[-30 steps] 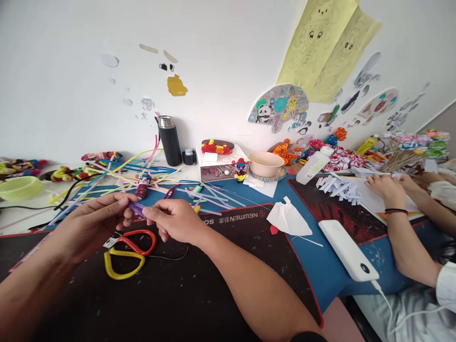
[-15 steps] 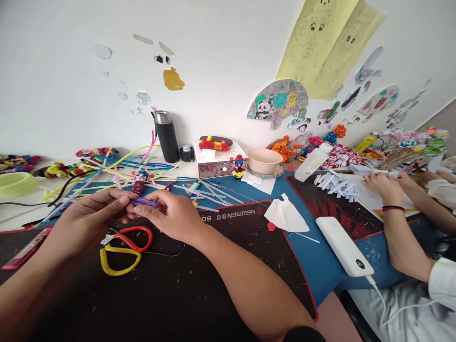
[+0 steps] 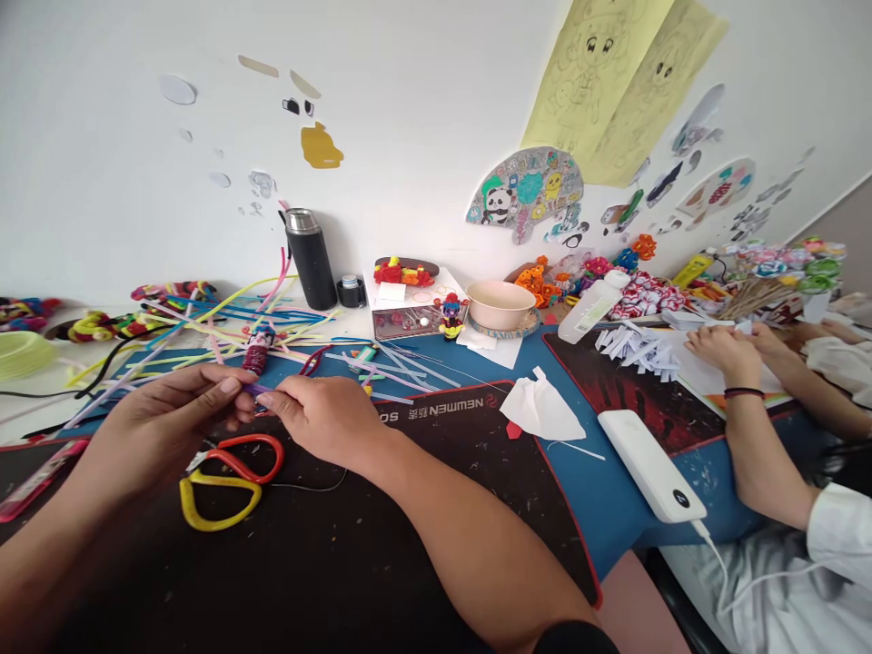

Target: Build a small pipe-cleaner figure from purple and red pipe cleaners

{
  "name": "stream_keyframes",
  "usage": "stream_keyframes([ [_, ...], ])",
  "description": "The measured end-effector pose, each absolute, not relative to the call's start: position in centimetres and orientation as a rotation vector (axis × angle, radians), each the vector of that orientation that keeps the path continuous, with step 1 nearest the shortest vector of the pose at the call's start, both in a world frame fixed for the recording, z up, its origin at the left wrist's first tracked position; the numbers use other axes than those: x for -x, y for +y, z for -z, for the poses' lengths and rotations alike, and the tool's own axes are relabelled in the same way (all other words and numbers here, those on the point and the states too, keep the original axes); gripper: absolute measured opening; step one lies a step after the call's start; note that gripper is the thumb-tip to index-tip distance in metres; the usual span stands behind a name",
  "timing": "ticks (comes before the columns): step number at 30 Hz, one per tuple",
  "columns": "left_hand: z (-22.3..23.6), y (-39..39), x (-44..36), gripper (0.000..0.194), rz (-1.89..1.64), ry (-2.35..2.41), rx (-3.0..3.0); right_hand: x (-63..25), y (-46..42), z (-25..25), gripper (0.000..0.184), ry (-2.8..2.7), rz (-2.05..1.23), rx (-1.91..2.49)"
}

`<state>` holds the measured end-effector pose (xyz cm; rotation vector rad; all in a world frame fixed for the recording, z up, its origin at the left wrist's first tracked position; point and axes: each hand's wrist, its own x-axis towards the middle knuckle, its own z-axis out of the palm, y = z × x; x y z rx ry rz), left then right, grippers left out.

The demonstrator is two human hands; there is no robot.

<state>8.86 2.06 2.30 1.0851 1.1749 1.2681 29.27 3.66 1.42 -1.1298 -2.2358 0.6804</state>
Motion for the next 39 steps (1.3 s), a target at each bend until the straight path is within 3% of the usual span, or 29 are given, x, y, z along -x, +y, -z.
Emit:
stream_keyframes([
  [6,-2.23,2.27,-8.78,0.053,-1.277,1.196,-1.071,-29.08,3.42,-1.44,0.032,-2.278,-0.599,1.116],
  [19,-2.86,2.04,-8.34,0.063,-1.171,1.427,-1.359,-28.90,3.59,-1.43,0.041,-2.477,-0.371,1.197],
  [25,-2.84,2.15,-8.36,0.055,-1.200,1.234,-1.114,-29.10,3.55,-1.82,0.039,-2.445,-0.448,1.169],
  [29,-2.85,2.25,-8.43,0.067,-1.156,1.116,-0.935,-29.22,3.66,-1.95,0.039,-2.366,-0.511,1.202],
  [33,-2.58,2.45,-8.84,0.055,-1.113,1.137,-0.865,-29.29,3.72,-1.81,0.037,-2.346,-0.510,1.197],
  [39,-1.94,2.73,-9.13,0.054,-1.160,1.201,-0.855,-29.27,3.63,-1.79,0.041,-2.395,-0.481,1.159],
])
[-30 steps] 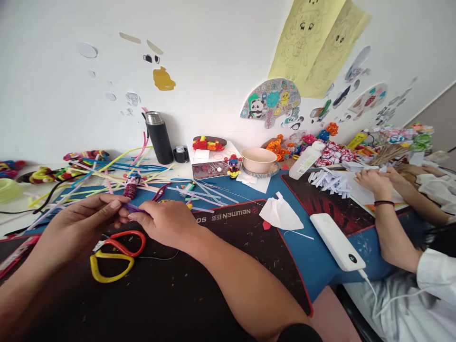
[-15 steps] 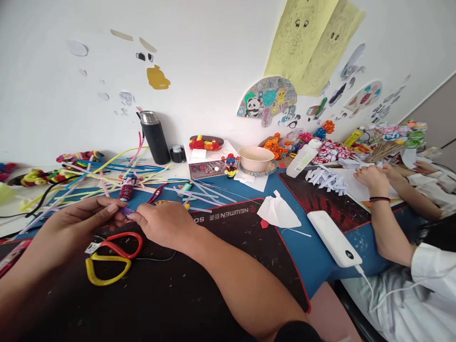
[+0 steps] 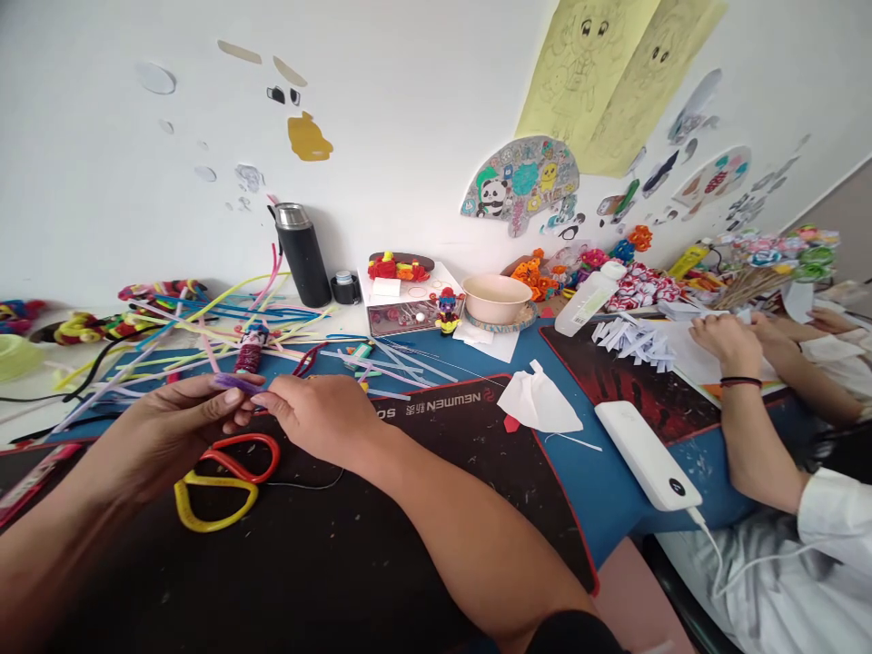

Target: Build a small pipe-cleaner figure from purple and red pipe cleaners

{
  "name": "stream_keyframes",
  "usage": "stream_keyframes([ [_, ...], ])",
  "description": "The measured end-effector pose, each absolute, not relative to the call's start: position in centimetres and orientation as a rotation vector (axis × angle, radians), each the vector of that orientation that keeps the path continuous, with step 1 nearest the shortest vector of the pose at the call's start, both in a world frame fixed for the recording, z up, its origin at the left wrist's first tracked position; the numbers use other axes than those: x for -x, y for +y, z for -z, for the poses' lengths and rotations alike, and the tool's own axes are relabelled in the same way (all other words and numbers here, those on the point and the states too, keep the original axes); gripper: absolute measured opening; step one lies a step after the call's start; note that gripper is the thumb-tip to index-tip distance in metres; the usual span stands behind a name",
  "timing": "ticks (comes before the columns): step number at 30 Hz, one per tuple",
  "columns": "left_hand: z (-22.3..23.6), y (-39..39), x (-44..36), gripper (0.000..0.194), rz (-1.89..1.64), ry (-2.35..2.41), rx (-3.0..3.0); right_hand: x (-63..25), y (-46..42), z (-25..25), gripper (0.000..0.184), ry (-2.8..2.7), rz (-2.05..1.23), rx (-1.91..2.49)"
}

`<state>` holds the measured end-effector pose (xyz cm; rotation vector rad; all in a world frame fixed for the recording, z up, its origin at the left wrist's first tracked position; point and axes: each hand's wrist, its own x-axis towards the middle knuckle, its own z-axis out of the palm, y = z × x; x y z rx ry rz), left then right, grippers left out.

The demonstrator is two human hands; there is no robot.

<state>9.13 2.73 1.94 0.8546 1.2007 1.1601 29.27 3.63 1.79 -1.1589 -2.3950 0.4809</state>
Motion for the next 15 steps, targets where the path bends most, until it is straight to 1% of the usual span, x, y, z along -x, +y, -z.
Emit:
stream_keyframes([
  [9,-2.49,2.32,-8.87,0.058,-1.147,1.335,-0.915,-29.09,3.61,-1.82,0.041,-2.486,-0.390,1.177],
  [12,-2.53,2.24,-9.09,0.060,-1.148,1.397,-0.945,-29.00,3.55,-1.78,0.039,-2.466,-0.426,1.183],
  [15,-2.61,2.09,-9.43,0.060,-1.206,1.390,-0.950,-29.01,3.52,-1.80,0.036,-2.364,-0.553,1.169],
])
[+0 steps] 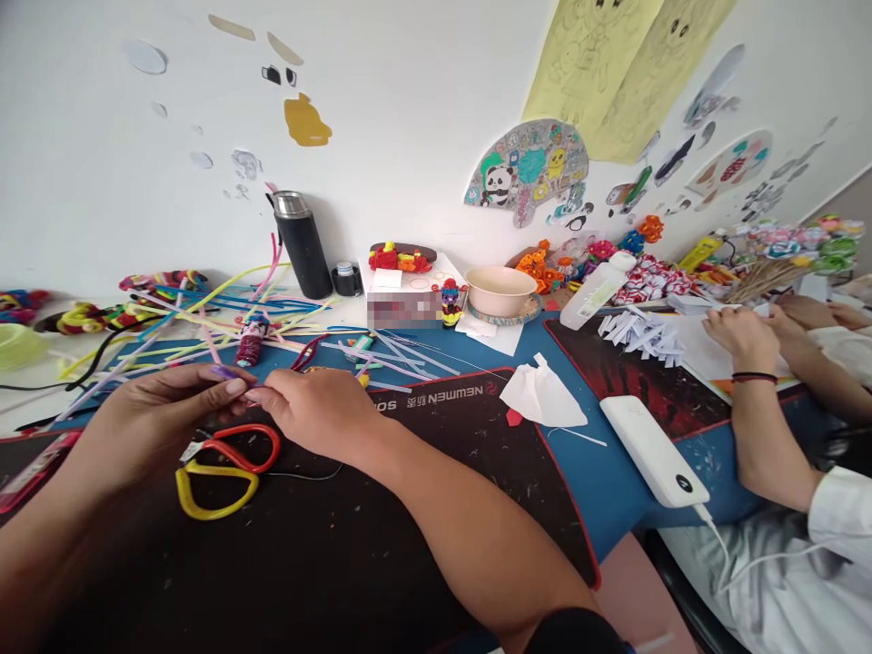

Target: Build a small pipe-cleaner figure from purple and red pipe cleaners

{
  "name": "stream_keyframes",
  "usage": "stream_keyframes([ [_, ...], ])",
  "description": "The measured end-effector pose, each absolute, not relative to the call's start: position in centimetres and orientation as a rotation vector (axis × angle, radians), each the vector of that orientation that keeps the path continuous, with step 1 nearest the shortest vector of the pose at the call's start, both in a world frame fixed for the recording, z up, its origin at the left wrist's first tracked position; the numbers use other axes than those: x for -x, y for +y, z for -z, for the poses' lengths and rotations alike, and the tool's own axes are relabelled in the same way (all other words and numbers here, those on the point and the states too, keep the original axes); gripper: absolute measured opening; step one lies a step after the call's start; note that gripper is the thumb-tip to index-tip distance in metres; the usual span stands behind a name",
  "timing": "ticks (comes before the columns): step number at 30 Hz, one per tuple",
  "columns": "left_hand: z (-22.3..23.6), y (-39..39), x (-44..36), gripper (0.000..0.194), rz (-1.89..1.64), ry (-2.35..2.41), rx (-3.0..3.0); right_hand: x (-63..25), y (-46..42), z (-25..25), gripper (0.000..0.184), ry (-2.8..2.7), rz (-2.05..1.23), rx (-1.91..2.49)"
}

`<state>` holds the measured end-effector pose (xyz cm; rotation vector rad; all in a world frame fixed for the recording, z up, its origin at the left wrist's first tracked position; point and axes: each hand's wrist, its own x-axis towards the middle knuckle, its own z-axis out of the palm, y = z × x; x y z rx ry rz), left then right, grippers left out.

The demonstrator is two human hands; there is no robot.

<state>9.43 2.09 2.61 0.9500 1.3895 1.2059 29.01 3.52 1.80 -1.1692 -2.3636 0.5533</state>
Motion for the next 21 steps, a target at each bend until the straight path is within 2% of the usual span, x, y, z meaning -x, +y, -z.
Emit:
stream_keyframes([
  [10,-2.57,2.33,-9.59,0.050,-1.395,1.279,-0.942,-29.51,3.71,-1.65,0.028,-1.835,-1.271,1.001],
  [17,-2.50,2.16,-9.66,0.049,-1.419,1.281,-0.958,-29.49,3.73,-1.70,0.032,-1.844,-1.135,1.049],
  [21,-2.28,2.23,-9.68,0.049,-1.446,1.242,-0.944,-29.49,3.80,-1.56,0.038,-1.737,-1.351,0.953],
])
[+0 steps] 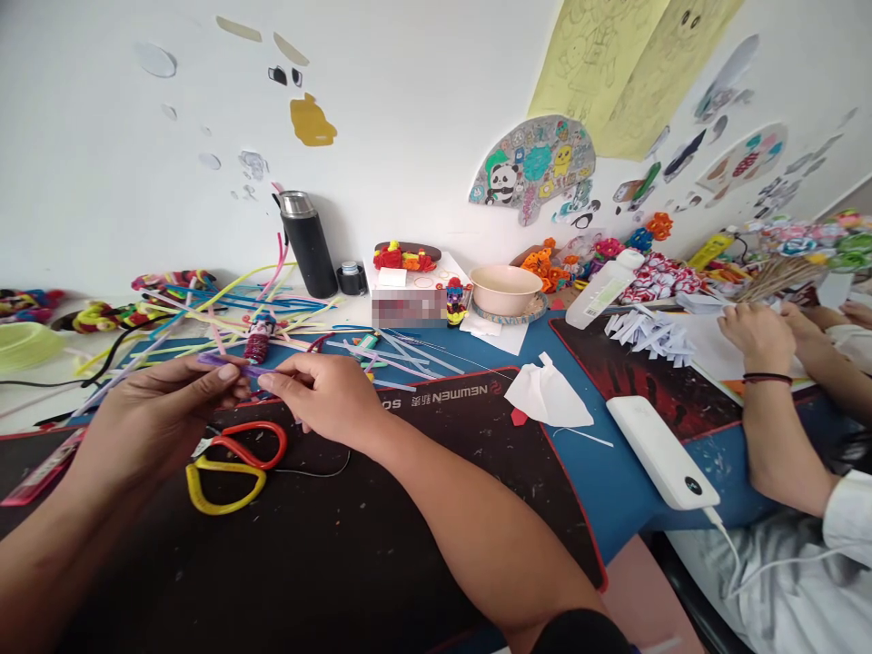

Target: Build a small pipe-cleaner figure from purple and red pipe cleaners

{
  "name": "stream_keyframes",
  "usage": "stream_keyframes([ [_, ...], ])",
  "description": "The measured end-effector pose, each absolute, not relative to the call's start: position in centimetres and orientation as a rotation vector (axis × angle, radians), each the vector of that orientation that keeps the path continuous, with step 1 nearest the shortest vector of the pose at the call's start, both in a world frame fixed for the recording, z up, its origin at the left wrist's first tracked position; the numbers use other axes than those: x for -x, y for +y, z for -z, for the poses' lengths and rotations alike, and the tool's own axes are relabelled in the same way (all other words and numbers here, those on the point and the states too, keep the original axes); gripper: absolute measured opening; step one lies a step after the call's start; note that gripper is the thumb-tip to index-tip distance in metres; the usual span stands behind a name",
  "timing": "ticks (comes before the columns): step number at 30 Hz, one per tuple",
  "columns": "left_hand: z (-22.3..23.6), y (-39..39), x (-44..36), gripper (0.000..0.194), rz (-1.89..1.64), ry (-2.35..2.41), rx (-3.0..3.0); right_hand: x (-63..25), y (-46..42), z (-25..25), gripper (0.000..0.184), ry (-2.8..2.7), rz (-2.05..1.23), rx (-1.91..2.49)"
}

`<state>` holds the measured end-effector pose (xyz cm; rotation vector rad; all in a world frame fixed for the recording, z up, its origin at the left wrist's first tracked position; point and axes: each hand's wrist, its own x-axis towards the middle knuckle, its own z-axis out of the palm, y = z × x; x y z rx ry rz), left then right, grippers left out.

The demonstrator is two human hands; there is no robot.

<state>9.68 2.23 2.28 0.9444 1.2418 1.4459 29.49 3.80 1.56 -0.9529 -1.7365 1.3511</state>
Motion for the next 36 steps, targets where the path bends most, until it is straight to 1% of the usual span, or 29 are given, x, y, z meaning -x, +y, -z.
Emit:
stream_keyframes([
  [3,-2.1,2.2,-9.7,0.044,-1.473,1.200,-0.961,-29.4,4.0,-1.2,0.037,-1.626,-1.512,0.897],
  [5,-2.0,2.2,-9.7,0.042,-1.476,1.191,-0.976,-29.3,4.1,-1.0,0.034,-1.583,-1.559,0.877],
  [9,-1.7,2.1,-9.4,0.039,-1.446,1.264,-1.011,-29.2,4.3,-0.9,0.028,-1.591,-1.526,0.886],
  [13,-2.1,1.7,-8.9,0.031,-1.376,1.439,-1.139,-29.4,4.1,-1.3,0.025,-1.642,-1.481,0.922],
  [16,-2.9,1.3,-8.7,0.026,-1.288,1.593,-1.303,-29.5,3.9,-1.7,0.024,-1.729,-1.386,0.977],
  [20,-3.2,1.0,-8.4,0.028,-1.213,1.696,-1.525,-29.6,3.9,-1.7,0.025,-1.816,-1.275,1.041],
  [24,-3.2,1.0,-8.0,0.030,-1.112,1.741,-1.765,-29.4,3.9,-1.4,0.026,-1.901,-1.156,1.095],
  [30,-3.5,1.3,-8.2,0.028,-0.928,1.743,-2.031,-29.0,4.0,-0.9,0.020,-2.090,-0.840,1.109],
  [36,-2.8,1.8,-7.7,0.028,-0.767,1.743,-2.124,-28.8,4.0,-0.3,0.022,-2.276,-0.703,1.130],
])
